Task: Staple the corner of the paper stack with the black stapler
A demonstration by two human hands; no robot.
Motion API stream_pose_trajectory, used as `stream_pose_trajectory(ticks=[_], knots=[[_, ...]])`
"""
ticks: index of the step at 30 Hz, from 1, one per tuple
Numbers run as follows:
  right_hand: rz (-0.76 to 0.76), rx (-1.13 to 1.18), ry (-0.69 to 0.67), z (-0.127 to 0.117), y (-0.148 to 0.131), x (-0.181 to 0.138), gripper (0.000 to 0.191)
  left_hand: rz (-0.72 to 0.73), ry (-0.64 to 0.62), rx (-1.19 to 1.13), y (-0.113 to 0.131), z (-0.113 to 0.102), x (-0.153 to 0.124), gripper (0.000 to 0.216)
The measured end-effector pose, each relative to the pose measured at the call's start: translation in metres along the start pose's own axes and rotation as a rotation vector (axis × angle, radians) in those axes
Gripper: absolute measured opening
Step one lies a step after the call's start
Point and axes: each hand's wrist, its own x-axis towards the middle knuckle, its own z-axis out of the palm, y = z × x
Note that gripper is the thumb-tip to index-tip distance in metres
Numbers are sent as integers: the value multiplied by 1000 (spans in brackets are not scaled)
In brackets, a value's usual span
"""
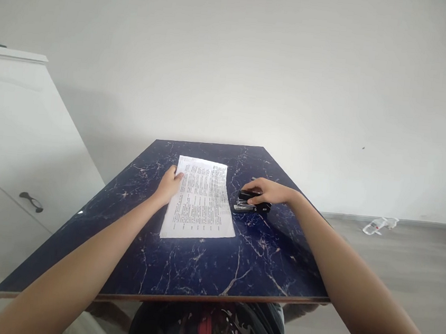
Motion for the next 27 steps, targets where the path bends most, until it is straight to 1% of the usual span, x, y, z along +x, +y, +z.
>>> stream_pose_trajectory(ticks=[2,7,10,12,16,19,23,25,27], knots=[[-37,1,-27,4,-5,4,36,-3,16,-125,-2,-1,2,16],[-77,-60,-11,11,-13,8,33,-52,34,-239,3,-5,5,25],[-79,-81,24,12,-15,7,32,-127,54,-330,10,-7,5,24],[-76,-101,39,12,-16,6,31,-204,72,-352,15,-10,5,23],[-91,-135,41,16,-17,8,28,-339,85,-235,25,-16,1,21],[-115,-108,42,21,-19,13,25,-383,82,-171,29,-20,-2,21],[-129,-76,22,28,-23,17,23,-418,81,-107,28,-25,-4,22],[-140,-84,21,29,-25,17,22,-447,65,-67,27,-31,-3,21],[-148,-88,30,30,-26,18,21,-499,2,-59,26,-37,-1,20]])
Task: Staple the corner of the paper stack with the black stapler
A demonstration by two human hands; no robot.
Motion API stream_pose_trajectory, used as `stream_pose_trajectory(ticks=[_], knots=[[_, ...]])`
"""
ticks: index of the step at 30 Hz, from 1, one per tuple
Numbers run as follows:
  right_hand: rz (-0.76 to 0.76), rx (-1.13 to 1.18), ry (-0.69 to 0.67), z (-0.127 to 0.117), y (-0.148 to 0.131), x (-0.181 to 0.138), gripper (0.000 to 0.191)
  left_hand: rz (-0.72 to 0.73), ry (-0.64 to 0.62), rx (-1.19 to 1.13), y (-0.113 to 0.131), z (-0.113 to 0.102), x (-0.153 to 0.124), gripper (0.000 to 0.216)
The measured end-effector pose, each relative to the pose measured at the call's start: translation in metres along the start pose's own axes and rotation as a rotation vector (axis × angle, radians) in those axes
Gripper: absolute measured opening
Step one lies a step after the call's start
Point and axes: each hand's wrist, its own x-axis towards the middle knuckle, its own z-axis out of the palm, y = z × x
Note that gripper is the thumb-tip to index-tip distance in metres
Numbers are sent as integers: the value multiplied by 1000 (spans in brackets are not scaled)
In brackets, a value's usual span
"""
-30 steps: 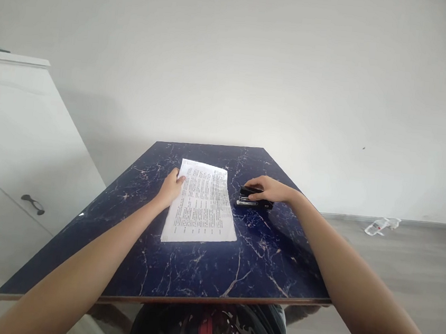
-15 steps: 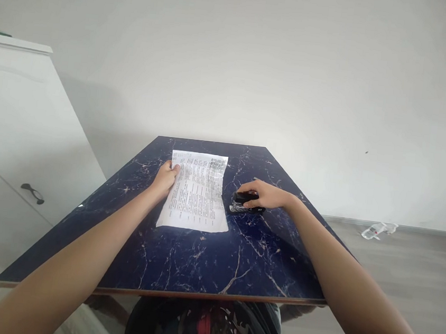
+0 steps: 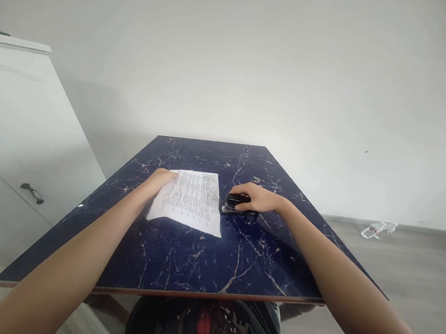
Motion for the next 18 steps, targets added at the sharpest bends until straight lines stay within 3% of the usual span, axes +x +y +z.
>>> stream_pose_trajectory(ticks=[6,8,14,18], knots=[[6,26,5,1,2,0,19,-195,-480,-3,11,-7,-7,24],[3,27,4,0,2,0,20,-241,-573,-19,16,-6,-13,26],[12,34,-13,-2,4,-2,19,-326,-416,-253,20,-12,-18,42],[-1,56,12,2,2,1,19,-312,-552,-295,15,-8,-14,41]])
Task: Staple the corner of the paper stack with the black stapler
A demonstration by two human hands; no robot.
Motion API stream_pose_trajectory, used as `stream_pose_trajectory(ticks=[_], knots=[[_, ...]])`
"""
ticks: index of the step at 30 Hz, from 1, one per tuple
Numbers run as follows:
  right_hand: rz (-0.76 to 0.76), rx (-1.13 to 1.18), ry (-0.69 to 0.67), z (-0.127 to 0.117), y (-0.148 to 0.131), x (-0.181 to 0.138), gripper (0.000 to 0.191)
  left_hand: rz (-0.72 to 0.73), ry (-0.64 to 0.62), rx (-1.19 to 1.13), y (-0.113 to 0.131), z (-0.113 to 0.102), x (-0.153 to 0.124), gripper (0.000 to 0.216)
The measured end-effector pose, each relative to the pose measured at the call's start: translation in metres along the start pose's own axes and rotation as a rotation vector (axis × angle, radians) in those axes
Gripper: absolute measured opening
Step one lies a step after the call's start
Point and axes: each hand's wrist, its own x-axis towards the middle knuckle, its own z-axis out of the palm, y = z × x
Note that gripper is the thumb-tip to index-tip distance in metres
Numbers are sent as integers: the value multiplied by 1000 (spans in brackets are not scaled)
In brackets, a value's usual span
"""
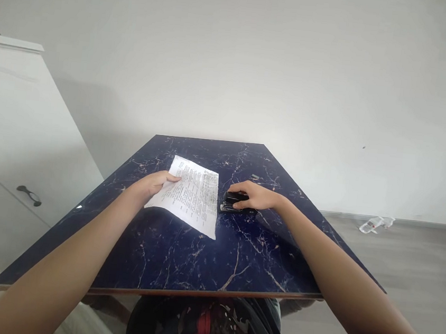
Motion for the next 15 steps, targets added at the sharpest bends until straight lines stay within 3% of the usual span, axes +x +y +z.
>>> stream_pose_trajectory(ticks=[9,15], knots=[[11,-3,-3,4,-4,2,17,94,46,71,6,6,-1,29],[-7,28,3,6,-4,4,19,142,60,-26,-2,11,7,27]])
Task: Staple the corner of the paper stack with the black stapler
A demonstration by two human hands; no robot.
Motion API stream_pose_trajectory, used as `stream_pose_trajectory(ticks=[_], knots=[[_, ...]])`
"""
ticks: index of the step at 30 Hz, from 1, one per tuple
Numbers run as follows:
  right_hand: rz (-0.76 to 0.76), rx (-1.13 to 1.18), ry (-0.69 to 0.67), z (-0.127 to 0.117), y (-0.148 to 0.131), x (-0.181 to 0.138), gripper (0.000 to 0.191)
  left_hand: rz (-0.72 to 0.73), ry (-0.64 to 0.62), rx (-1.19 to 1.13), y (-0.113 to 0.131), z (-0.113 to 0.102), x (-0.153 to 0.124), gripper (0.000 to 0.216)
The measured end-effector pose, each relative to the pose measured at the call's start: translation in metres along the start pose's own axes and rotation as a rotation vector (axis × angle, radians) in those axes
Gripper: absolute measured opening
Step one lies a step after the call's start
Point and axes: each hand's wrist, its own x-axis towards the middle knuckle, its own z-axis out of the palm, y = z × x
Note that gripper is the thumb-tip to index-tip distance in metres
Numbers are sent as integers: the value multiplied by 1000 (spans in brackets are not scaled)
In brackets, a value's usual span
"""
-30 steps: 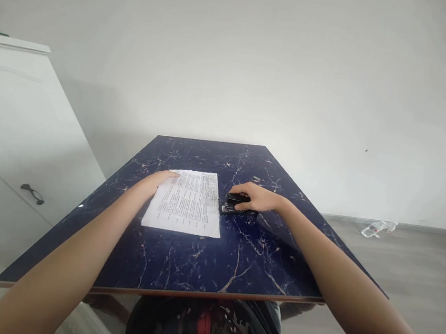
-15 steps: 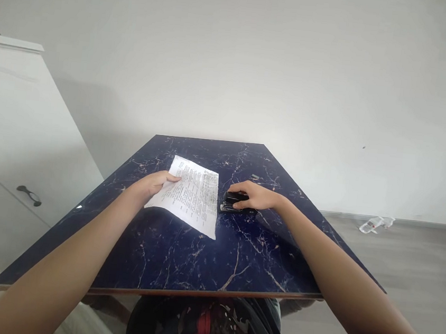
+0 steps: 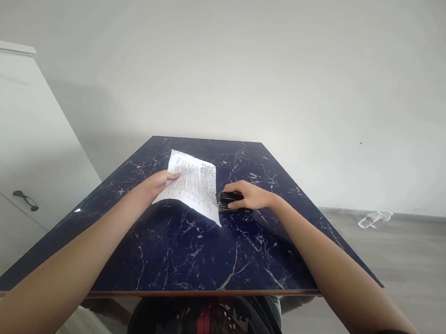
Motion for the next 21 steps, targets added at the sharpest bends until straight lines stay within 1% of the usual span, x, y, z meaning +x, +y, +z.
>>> stream_pose_trajectory(ticks=[2,4,6,8,9,10,11,13,14,15,16,17,18,19,20,21], knots=[[5,4,3,1,0,1,17,19,23,21,-5,3,3,26],[5,-9,10,1,-1,1,17,2,43,70,-8,3,5,24],[3,-25,12,1,-1,1,18,-22,71,179,-11,1,6,22],[3,-34,10,1,-1,1,19,31,119,355,-13,-1,6,22],[3,-35,9,2,-1,1,19,82,159,466,-13,-1,5,24],[4,-36,10,2,-1,1,20,148,229,586,-13,-1,4,29],[6,-37,13,2,-1,2,20,229,326,709,-12,1,2,37],[15,-41,23,2,0,2,21,426,527,931,-12,7,-2,55],[23,-45,32,2,1,3,21,529,564,1017,-11,11,-4,58],[30,-52,46,2,2,3,21,620,520,1079,-12,17,-7,55],[35,-63,63,3,2,4,21,682,395,1120,-12,23,-10,48],[41,-76,81,3,3,5,22,704,226,1146,-14,29,-13,42],[49,-89,97,4,4,6,22,697,49,1163,-15,36,-16,40],[59,-102,107,4,5,7,22,675,-97,1179,-18,42,-18,43],[72,-112,111,4,5,8,22,649,-201,1198,-20,48,-21,47],[83,-120,112,5,6,8,22,629,-264,1219,-23,54,-22,52]])
